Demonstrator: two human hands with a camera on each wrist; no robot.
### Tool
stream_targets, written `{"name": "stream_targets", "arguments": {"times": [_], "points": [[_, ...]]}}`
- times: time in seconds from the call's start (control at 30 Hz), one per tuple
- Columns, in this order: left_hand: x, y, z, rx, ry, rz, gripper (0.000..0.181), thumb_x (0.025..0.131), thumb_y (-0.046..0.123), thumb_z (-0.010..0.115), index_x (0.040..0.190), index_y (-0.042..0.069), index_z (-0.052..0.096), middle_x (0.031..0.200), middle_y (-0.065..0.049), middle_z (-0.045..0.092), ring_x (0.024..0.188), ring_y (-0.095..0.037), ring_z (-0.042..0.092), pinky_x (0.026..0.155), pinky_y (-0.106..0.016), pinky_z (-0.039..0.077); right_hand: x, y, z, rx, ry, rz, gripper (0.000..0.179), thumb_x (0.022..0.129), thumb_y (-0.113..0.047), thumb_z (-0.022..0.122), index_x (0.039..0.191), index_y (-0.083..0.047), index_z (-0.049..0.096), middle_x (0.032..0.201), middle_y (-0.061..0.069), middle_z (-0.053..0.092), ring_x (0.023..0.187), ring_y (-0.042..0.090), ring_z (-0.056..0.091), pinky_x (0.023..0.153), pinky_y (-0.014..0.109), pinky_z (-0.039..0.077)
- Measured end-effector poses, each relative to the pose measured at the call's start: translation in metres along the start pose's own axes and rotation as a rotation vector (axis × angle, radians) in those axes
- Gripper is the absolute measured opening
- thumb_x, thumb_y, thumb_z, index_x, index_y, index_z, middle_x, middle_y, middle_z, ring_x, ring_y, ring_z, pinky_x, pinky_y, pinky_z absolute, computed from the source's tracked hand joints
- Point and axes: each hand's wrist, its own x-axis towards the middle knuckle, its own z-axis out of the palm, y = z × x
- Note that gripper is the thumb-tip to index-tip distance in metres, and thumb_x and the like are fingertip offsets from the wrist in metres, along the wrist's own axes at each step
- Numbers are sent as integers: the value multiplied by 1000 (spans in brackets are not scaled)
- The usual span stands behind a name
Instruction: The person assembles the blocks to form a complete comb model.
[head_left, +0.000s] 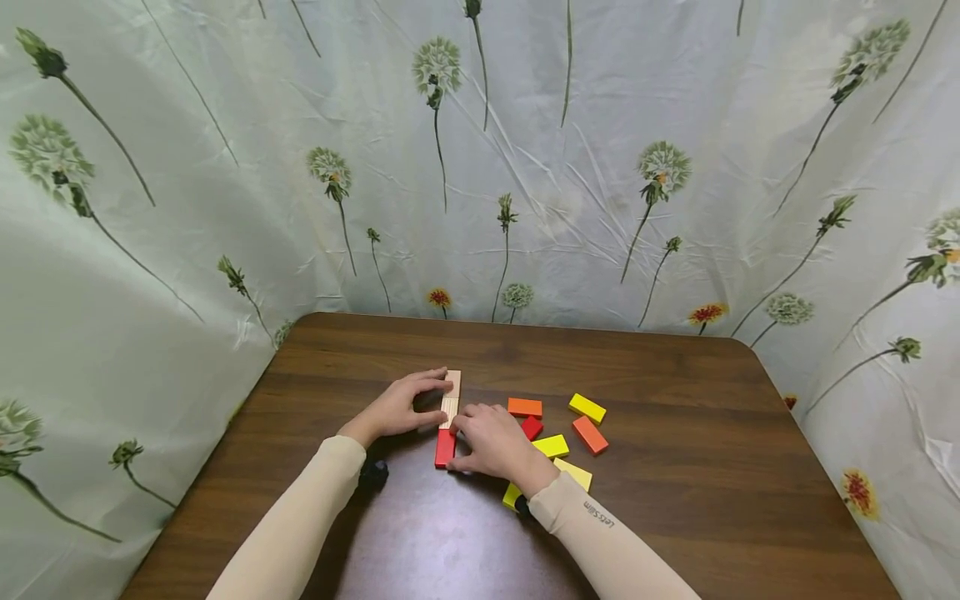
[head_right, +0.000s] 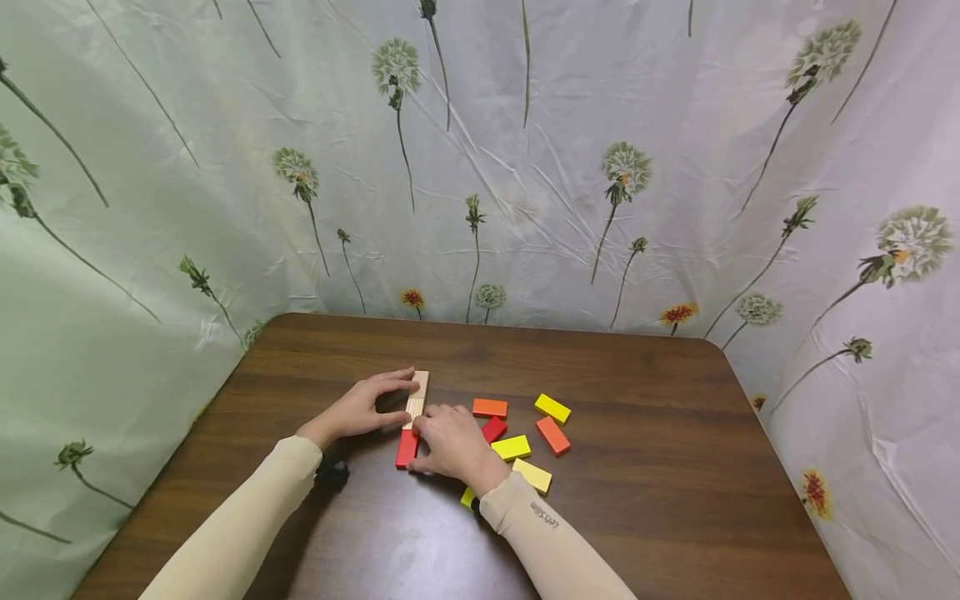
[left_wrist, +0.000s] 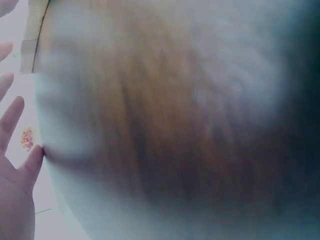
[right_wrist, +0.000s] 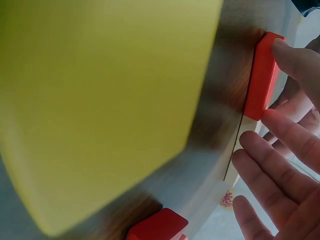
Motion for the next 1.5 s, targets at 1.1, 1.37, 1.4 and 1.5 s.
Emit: {"name": "stream_targets", "arguments": {"times": [1.1,1.37,1.4,1.5], "points": [[-12,13,-6,30,-82,34,78,85,50,90,150,16,65,170,-9,47,156,-36,47,125,-59,41,-7,8,-3,92,32,-7,37,93,-45,84,118,-18,79,111,-1,76,89,13,64,88,35,60],[-13,16,-6,46,-93,13,79,83,53,91,150,20,64,170,-9,47,155,-37,47,123,-61,42,-16,24,-9,186,61,39,31,97,-36,82,120,-15,78,114,3,75,97,18,70,88,39,61],[-13,17,-6,42,-95,8,79,82,53,91,150,20,64,170,-9,47,155,-36,47,124,-61,42,-17,26,-10,191,64,51,31,97,-35,82,120,-15,78,114,4,75,98,19,70,88,39,61],[-12,18,-6,44,-99,3,79,82,54,90,149,20,65,170,-8,47,155,-35,47,124,-60,42,-20,35,-14,208,72,98,31,97,-34,82,120,-15,78,115,4,75,100,21,71,92,43,61]]}}
